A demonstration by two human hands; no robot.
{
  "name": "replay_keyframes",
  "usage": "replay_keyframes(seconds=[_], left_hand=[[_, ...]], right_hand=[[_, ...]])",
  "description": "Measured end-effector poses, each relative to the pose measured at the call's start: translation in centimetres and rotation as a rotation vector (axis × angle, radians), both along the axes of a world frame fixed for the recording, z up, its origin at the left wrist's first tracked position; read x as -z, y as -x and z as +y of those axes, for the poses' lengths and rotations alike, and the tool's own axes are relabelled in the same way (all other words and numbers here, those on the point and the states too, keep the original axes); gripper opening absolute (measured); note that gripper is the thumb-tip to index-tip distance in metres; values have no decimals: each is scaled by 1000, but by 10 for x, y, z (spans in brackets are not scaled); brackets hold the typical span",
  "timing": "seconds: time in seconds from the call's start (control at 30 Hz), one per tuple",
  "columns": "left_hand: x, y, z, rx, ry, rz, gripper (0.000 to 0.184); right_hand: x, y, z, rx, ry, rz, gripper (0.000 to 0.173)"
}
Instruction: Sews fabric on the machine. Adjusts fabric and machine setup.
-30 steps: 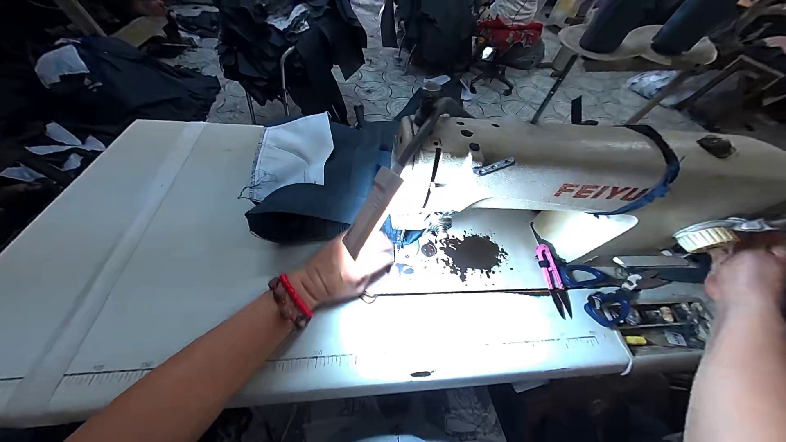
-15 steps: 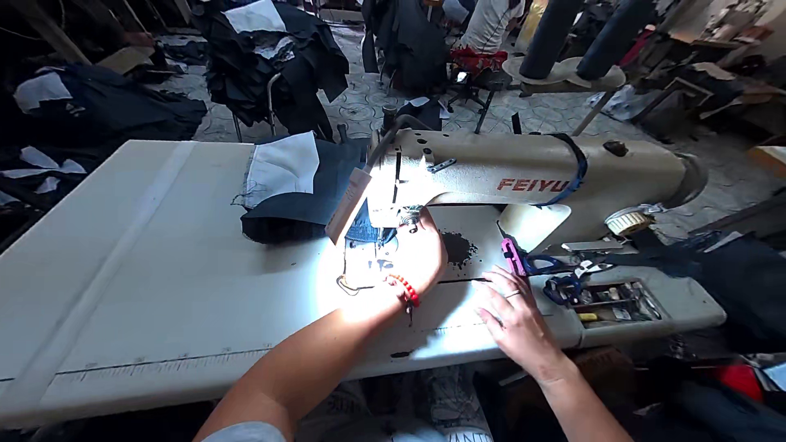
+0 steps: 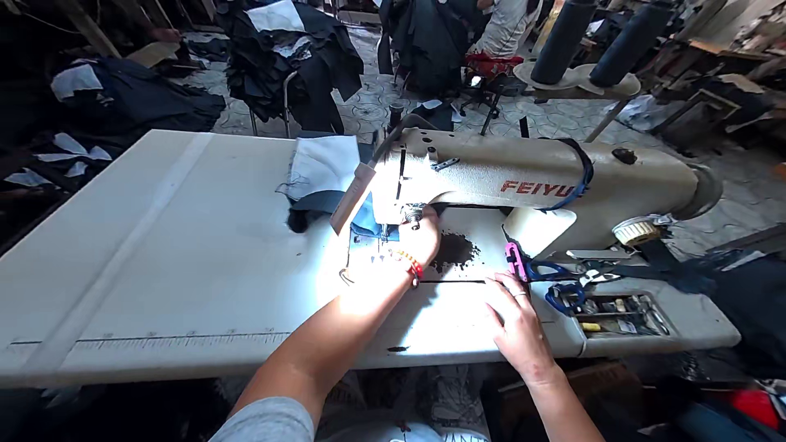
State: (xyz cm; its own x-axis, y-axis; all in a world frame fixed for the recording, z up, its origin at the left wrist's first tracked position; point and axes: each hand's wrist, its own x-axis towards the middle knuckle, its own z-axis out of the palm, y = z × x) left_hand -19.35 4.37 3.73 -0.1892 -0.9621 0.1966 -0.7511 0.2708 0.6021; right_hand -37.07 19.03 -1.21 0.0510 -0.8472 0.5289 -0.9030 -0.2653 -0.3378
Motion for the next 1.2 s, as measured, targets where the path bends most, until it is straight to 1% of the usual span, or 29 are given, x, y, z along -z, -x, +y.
replay_keyframes(seconds=[0.07, 0.13, 0.2, 0.23, 0.3, 0.33, 0.37, 0.4, 0.43, 0.47, 0.5, 0.53, 0.57, 0.63, 0.7, 0.73, 0.77, 0.8, 0.83, 0.9, 0.93, 1.0, 1.07, 1.1, 1.13, 1.2], left_hand=[[-2, -2, 17, 204, 70, -167, 25], [4, -13, 32, 403, 78, -246, 26], [13, -33, 41, 550, 144, -248, 31], [13, -45, 45, 615, 142, -256, 35], [14, -66, 52, 702, 167, -247, 38], [15, -74, 53, 735, 189, -231, 37], [16, -80, 54, 756, 207, -215, 37], [15, -85, 54, 770, 211, -208, 37], [12, -88, 54, 783, 187, -205, 38], [11, -91, 54, 790, 166, -204, 38], [11, -93, 55, 790, 151, -214, 39], [12, -94, 57, 786, 152, -233, 41], [14, -95, 61, 773, 192, -245, 41], [20, -94, 74, 695, 370, -186, 35], [20, -91, 93, 592, 462, -158, 36], [22, -91, 101, 559, 494, -172, 30], [24, -91, 107, 544, 515, -178, 19], [27, -92, 112, 533, 532, -186, 12], [29, -94, 117, 510, 541, -198, 10], [30, -100, 132, 423, 532, -235, 19], [32, -104, 139, 375, 541, -246, 22], [34, -108, 149, 327, 576, -257, 24], [36, -107, 153, 306, 610, -279, 23], [39, -106, 153, 293, 612, -282, 23], [41, -104, 153, 283, 608, -283, 25], [43, -104, 152, 273, 602, -277, 30]], right_hand=[[-7, -3, -2, -14, 80, -48, 35], [-21, -8, -9, -19, 137, -30, 38], [-35, -14, -23, -42, 111, 37, 45], [-41, -18, -33, -69, 92, 60, 49], [-47, -25, -58, -179, 113, 130, 58], [-47, -28, -70, -255, 139, 167, 59], [-47, -30, -83, -338, 153, 208, 55], [-47, -33, -94, -422, 167, 250, 47], [-47, -34, -103, -507, 176, 282, 35], [-49, -35, -108, -577, 161, 317, 23], [-53, -36, -108, -629, 147, 331, 17], [-57, -35, -104, -648, 152, 331, 16], [-63, -34, -96, -626, 167, 349, 16], [-70, -31, -71, -516, 207, 436, 16], [-70, -34, -41, -442, 172, 521, 13], [-67, -40, -28, -439, 158, 544, 13], [-65, -48, -17, -456, 133, 550, 14], [-63, -56, -9, -483, 104, 547, 17], [-64, -65, -6, -504, 70, 537, 21], [-75, -83, -10, -529, 71, 472, 28], [-83, -93, -15, -545, 88, 408, 28], [-92, -111, -29, -592, 67, 287, 30], [-84, -125, -49, -624, -34, 247, 30], [-76, -130, -60, -590, -112, 272, 28], [-67, -133, -69, -515, -217, 322, 30], [-57, -133, -83, -376, -498, 365, 43]])
